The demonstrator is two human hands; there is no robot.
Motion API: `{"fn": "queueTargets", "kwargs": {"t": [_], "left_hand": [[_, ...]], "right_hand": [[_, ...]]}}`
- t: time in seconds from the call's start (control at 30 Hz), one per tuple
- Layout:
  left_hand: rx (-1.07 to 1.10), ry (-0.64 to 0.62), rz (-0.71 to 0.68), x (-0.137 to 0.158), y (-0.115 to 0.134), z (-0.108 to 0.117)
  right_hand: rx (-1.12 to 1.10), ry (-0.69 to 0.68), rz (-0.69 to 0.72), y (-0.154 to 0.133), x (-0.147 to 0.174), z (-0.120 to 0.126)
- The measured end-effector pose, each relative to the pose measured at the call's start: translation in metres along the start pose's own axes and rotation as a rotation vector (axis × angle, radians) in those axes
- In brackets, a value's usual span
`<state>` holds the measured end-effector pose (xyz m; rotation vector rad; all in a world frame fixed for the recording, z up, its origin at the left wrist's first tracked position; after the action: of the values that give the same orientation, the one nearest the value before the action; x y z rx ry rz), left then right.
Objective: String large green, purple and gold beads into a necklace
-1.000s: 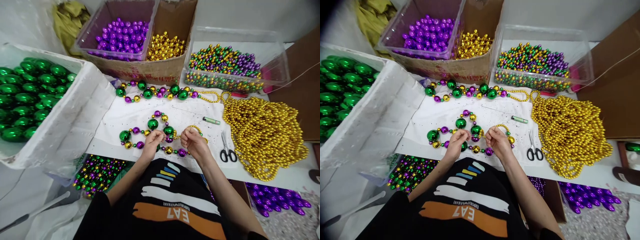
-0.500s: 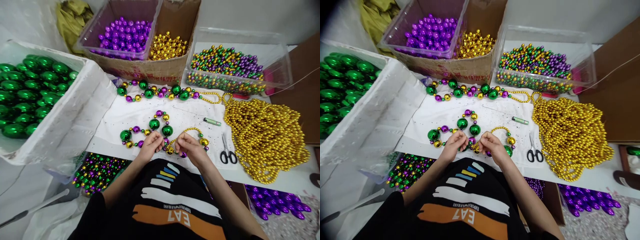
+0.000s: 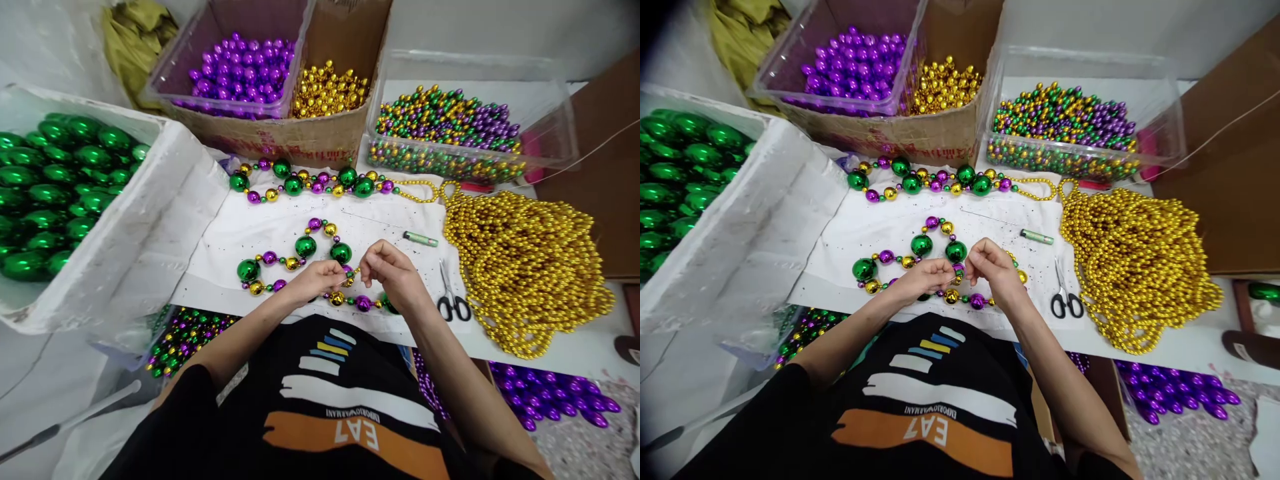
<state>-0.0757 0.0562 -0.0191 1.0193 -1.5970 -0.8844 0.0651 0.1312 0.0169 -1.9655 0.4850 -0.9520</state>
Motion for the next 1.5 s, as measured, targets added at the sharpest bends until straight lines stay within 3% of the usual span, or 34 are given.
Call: {"fn": "queueTargets", "kwargs": {"t": [0.17, 0.3, 0.43, 0.53, 0.6, 0.7, 0.8, 0.87, 0.93, 1.03, 1.13, 1.2, 1.27, 1.37, 1.5], "left_hand": [[-0.013, -0.094, 0.055, 0.005, 0.005, 0.003], [-0.208, -0.205, -0.059, 0.009, 0.019, 0.004], [-0.376, -0.102, -0.165, 0.007, 0.023, 0.009], [-0.413, -0.086, -0.139, 0.006, 0.018, 0.012], [-0.419, -0.135, -0.105, 0.007, 0.014, 0.011], [-0.484, -0.23, -0.094, 0.013, 0.012, 0.008], [-0.668, -0.257, -0.19, 0.016, 0.02, 0.007], [-0.799, -0.249, -0.327, 0.013, 0.037, 0.008], [-0.948, -0.225, -0.501, 0.008, 0.068, 0.009], [-1.249, -0.169, -0.749, 0.005, 0.136, 0.008], [-1.562, -0.097, -0.964, 0.008, 0.205, 0.0], [-1.632, -0.056, -1.031, 0.009, 0.229, -0.004], [-1.548, -0.09, -1.01, 0.003, 0.23, -0.005], [-1.4, -0.133, -0.955, -0.012, 0.204, 0.002], [-1.386, -0.086, -0.979, -0.026, 0.191, 0.014]], "right_hand": [[-0.04, 0.024, -0.057, 0.007, 0.001, 0.011], [0.054, 0.041, -0.045, 0.013, 0.0, 0.016], [0.488, 0.088, 0.002, 0.024, -0.003, 0.019], [0.794, -0.019, 0.007, 0.03, -0.003, 0.02], [0.846, -0.095, 0.011, 0.029, 0.0, 0.023], [0.69, -0.122, -0.021, 0.02, 0.007, 0.028], [0.233, -0.208, -0.121, 0.01, 0.009, 0.022], [-0.032, -0.212, -0.11, -0.005, 0.006, 0.012], [-0.12, -0.159, -0.02, -0.033, 0.001, 0.0], [-0.013, -0.112, 0.159, -0.101, 0.004, -0.022], [0.085, -0.066, 0.43, -0.172, 0.022, -0.035], [0.096, 0.019, 0.569, -0.196, 0.031, -0.033], [0.067, 0.041, 0.58, -0.195, 0.03, -0.026], [0.032, 0.028, 0.466, -0.168, 0.015, -0.009], [0.052, 0.063, 0.466, -0.156, 0.005, 0.004]]}}
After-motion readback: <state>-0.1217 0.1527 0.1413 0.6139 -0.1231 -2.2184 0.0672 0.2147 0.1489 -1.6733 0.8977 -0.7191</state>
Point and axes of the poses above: each hand's wrist, its own x-axis away from the middle knuckle, its own z-axis out of the back of the hand, y = z × x, the point moved 4 cm from there along -x, towards the middle knuckle, and after that the axes turned 11 degrees about -z, right-handed, at the moved point
